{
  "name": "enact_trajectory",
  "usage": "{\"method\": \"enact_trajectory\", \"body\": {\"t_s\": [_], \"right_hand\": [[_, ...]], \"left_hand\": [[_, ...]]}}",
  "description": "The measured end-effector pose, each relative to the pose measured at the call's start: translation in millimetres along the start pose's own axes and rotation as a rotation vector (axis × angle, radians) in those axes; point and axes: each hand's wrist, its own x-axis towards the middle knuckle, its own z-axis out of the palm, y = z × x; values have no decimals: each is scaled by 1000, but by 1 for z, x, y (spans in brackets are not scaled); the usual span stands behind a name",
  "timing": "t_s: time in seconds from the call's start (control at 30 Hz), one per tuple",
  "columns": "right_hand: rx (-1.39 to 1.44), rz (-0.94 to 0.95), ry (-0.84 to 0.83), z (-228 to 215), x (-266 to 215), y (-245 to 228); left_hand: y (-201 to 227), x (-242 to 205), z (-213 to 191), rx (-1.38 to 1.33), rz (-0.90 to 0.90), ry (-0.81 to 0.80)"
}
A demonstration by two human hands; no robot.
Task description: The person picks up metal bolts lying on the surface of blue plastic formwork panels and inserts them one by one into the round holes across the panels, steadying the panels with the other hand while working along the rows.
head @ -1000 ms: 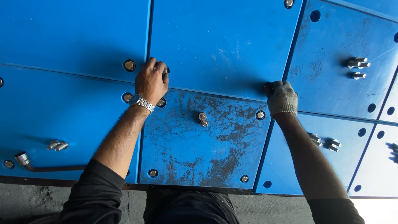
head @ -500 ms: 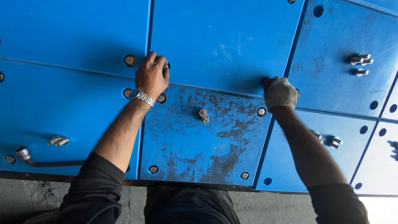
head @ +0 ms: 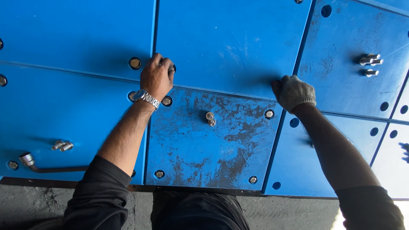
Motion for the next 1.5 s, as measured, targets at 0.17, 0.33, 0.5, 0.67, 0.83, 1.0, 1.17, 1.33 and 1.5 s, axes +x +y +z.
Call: {"method": "enact_trajectory", "body": {"t_s": [0.17, 0.33, 0.5, 0.67, 0.83, 1.0, 1.17, 1.33, 1.5], "right_hand": [[-53, -159, 203, 14, 6, 5], [-69, -36, -6, 7, 10, 0], [-104, -31, -115, -12, -4, -7], [-163, -133, 100, -22, -18, -18], [-61, -123, 171, 15, 3, -8], [76, 45, 276, 46, 20, -4], [34, 139, 64, -12, -8, -25], [-63, -82, 177, 16, 2, -2], [-89, 7, 51, 8, 3, -5]], "left_hand": [[2, -5, -3, -19, 2, 55], [4, -5, -1, 9, 5, 46], [9, -3, 5, 61, -38, 18], [-4, -1, 8, 70, -29, -6], [-10, -1, 7, -36, -53, 25], [-9, -5, 11, -5, -18, 84], [0, -7, 4, 34, 4, 106], [3, -9, 5, 55, -2, 62], [-4, -3, 9, 48, -17, -8]]}}
